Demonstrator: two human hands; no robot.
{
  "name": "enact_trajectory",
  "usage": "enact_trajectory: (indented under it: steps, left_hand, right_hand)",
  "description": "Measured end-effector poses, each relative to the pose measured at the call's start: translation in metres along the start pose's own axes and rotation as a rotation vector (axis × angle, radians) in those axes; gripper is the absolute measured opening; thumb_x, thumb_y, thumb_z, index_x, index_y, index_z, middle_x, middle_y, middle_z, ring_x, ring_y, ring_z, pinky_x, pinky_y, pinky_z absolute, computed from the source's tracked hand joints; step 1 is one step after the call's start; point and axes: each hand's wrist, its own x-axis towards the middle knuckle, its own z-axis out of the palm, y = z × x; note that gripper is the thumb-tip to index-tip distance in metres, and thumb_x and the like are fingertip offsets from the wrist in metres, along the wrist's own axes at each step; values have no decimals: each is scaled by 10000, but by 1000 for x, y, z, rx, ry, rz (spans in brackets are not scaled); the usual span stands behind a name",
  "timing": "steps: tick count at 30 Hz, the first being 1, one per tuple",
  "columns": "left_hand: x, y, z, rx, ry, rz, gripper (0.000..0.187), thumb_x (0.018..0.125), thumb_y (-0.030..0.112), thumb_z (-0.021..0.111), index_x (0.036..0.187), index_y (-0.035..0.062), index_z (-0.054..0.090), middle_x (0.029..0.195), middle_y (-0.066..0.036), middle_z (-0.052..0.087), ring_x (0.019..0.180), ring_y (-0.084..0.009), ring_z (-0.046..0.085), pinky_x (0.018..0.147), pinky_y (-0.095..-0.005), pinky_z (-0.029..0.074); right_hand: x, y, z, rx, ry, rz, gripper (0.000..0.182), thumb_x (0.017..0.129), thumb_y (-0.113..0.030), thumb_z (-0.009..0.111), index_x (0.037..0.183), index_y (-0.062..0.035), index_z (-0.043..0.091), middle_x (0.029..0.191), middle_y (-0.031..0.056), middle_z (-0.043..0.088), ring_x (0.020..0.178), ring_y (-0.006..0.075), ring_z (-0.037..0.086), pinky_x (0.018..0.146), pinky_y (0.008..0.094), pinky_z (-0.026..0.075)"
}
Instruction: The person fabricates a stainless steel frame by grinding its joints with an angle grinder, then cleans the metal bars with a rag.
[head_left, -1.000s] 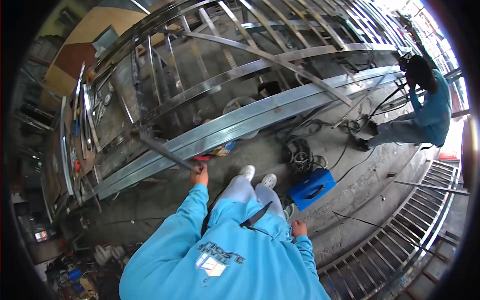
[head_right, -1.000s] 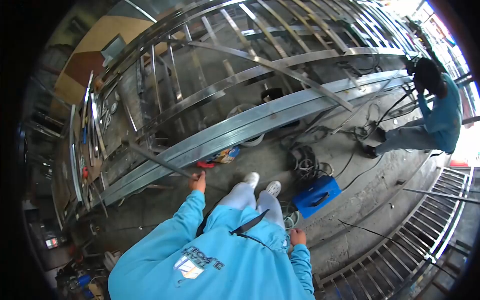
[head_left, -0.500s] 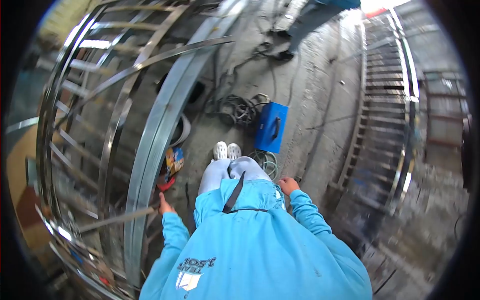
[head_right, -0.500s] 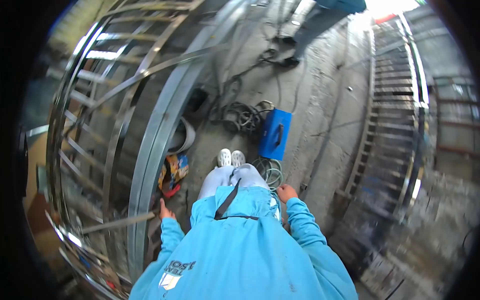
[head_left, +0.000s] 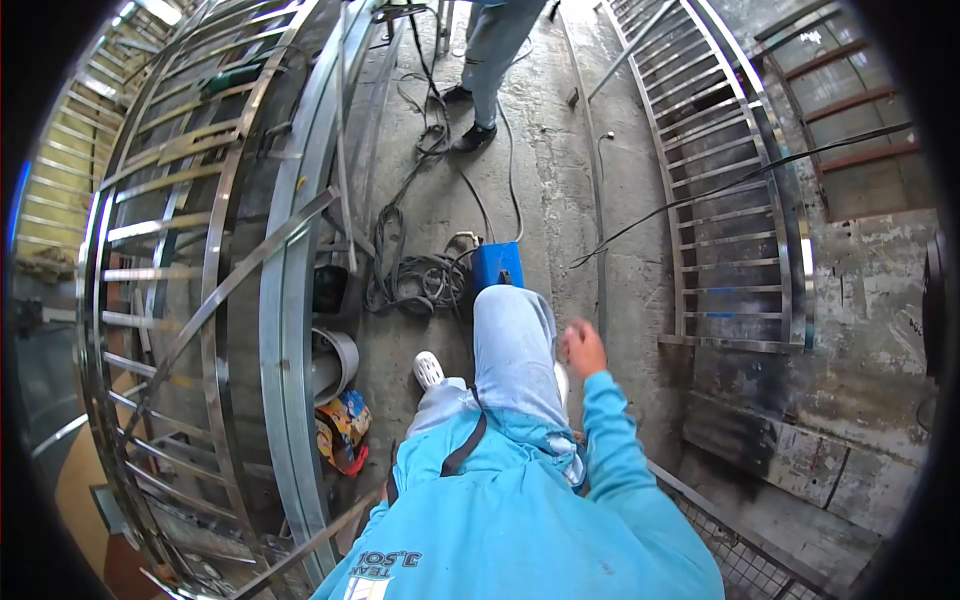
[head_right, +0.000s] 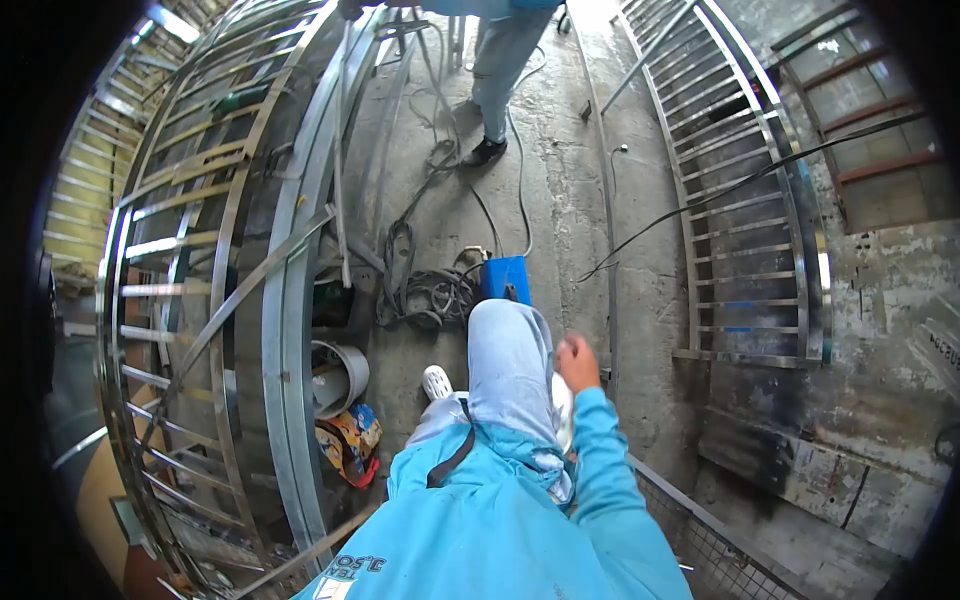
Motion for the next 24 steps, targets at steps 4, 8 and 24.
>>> enact_trajectory:
  steps: [4,8,24]
  left_hand:
    - [25,103,-11,78,-127,70,471,911,440,594,1117,16,605,879,-110,654,716,-194,638,596,-336,497]
    - [59,185,1,-146,-123,-28,397,945,384,589,1063,5,602,876,-113,660,705,-201,651,598,-337,520]
    - [107,449,210,252,170,237,318,876,326,634,1001,47,720,972,-138,723,898,-286,688,806,-400,523]
  right_hand:
    - [112,-107,-27,195,97,23,605,934,-250,581,1463,-66,352,886,89,658,624,155,611,528,327,500]
    - [222,-132,-71,302,204,165,735,934,-301,584,1536,-245,166,1139,147,632,632,187,588,478,315,478]
    - [544,56,-293,503,683,919,596,856,-463,570,1278,-49,493,1004,150,549,800,277,538,666,422,482]
